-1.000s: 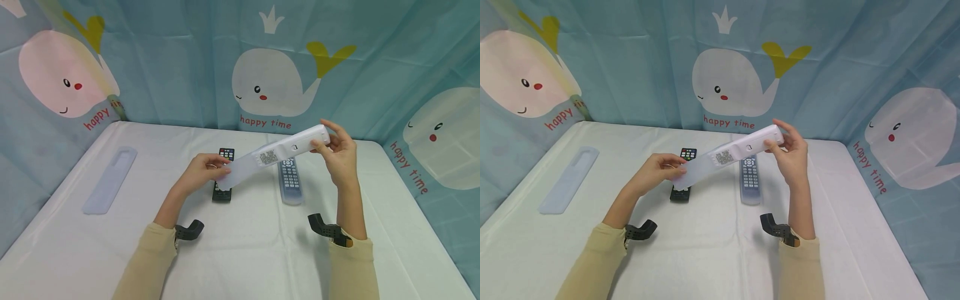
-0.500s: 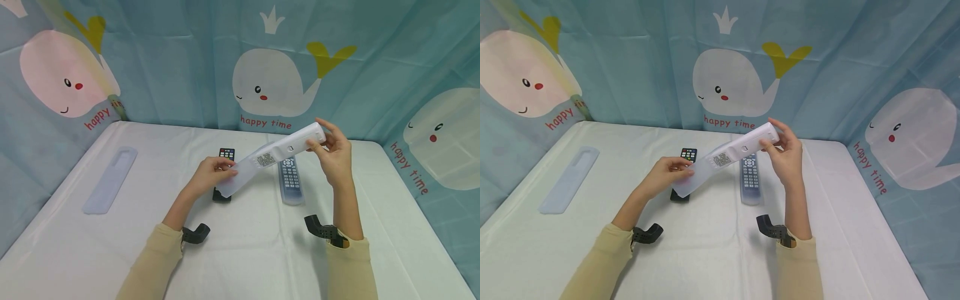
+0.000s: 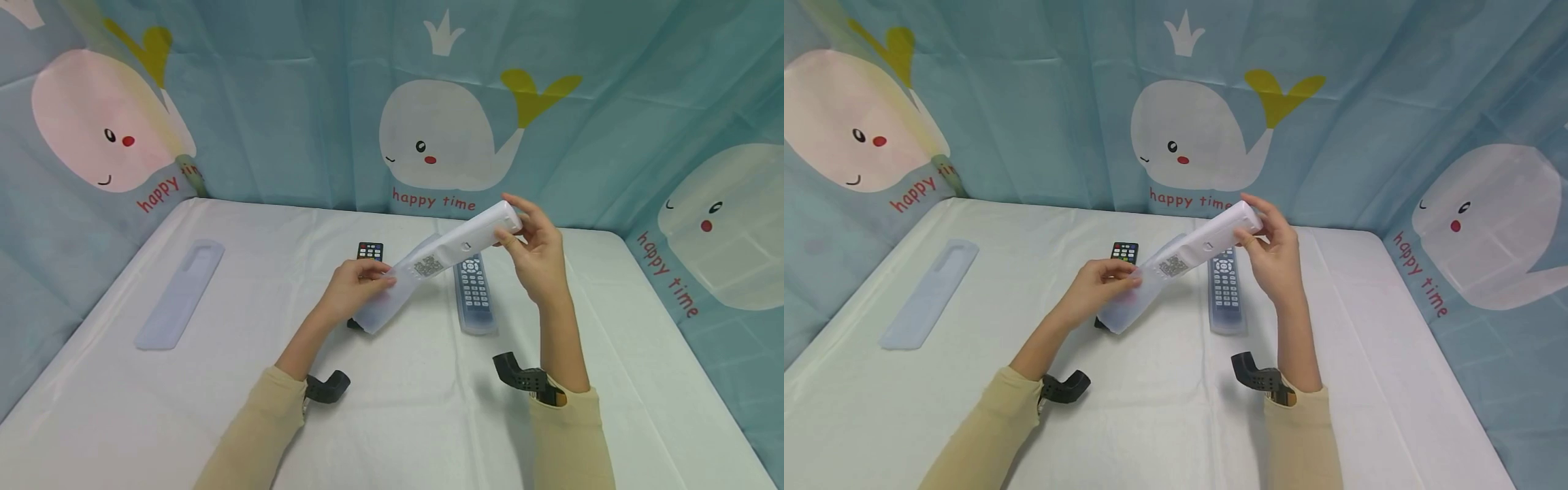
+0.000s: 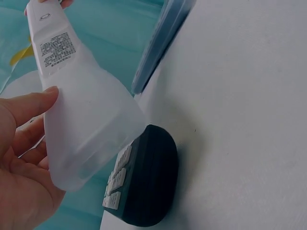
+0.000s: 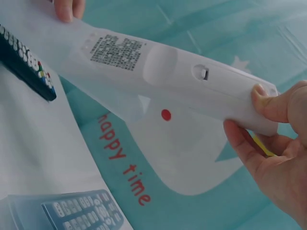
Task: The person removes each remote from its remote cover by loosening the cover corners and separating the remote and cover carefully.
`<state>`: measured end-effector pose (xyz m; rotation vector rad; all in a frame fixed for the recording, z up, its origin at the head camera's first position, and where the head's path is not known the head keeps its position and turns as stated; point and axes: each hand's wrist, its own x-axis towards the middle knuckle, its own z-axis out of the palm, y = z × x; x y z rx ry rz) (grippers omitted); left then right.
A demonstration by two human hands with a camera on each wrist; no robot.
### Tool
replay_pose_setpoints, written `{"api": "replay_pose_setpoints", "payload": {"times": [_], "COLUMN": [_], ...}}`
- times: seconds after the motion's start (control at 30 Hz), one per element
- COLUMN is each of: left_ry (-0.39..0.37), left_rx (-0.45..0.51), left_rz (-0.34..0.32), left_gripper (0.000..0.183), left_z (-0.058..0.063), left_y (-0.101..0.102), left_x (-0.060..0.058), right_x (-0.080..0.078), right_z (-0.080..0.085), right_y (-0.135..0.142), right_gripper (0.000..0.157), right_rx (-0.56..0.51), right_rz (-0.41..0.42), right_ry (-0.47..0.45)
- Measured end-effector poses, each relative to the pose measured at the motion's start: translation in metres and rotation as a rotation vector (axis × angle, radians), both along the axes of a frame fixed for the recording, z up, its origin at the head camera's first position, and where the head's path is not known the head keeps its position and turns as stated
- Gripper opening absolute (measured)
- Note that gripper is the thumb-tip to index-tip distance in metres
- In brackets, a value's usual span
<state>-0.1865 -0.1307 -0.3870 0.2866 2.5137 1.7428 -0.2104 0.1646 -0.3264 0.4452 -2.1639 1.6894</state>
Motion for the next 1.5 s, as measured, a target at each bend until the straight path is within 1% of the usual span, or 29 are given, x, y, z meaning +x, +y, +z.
{"api": "replay_pose_setpoints", "payload": {"times": [0.23, 0.4, 0.5, 0.63, 0.83, 1.13, 1.33, 1.5], "left_ry": [-0.001, 0.005, 0.008, 0.023, 0.053, 0.076, 0.085, 0.101], "left_rx": [0.007, 0.027, 0.04, 0.044, 0.037, 0.044, 0.045, 0.059], "left_rz": [0.023, 0.017, 0.017, 0.029, 0.042, 0.07, 0.078, 0.072], "left_gripper": [0.03, 0.03, 0.029, 0.028, 0.026, 0.023, 0.022, 0.02], "left_z": [-0.003, -0.003, -0.002, -0.001, -0.002, 0.0, 0.002, 0.001], "left_y": [0.006, 0.01, 0.01, 0.011, 0.012, 0.011, 0.011, 0.013], "left_x": [0.0, 0.001, 0.001, 0.001, 0.0, 0.002, 0.004, 0.004], "right_x": [0.001, 0.002, 0.003, 0.003, 0.001, 0.0, 0.002, 0.002], "right_z": [0.0, 0.0, 0.001, 0.001, 0.0, 0.0, 0.002, 0.002], "right_y": [-0.003, -0.005, -0.006, -0.008, -0.007, -0.006, -0.005, -0.003], "right_gripper": [0.052, 0.052, 0.051, 0.046, 0.043, 0.047, 0.046, 0.044], "right_rx": [0.018, 0.03, 0.035, 0.016, 0.004, -0.108, -0.133, -0.154], "right_rz": [0.009, 0.008, -0.002, -0.02, -0.047, 0.003, -0.014, -0.024], "right_ry": [-0.004, -0.012, -0.022, -0.031, -0.014, -0.041, -0.039, -0.039]}}
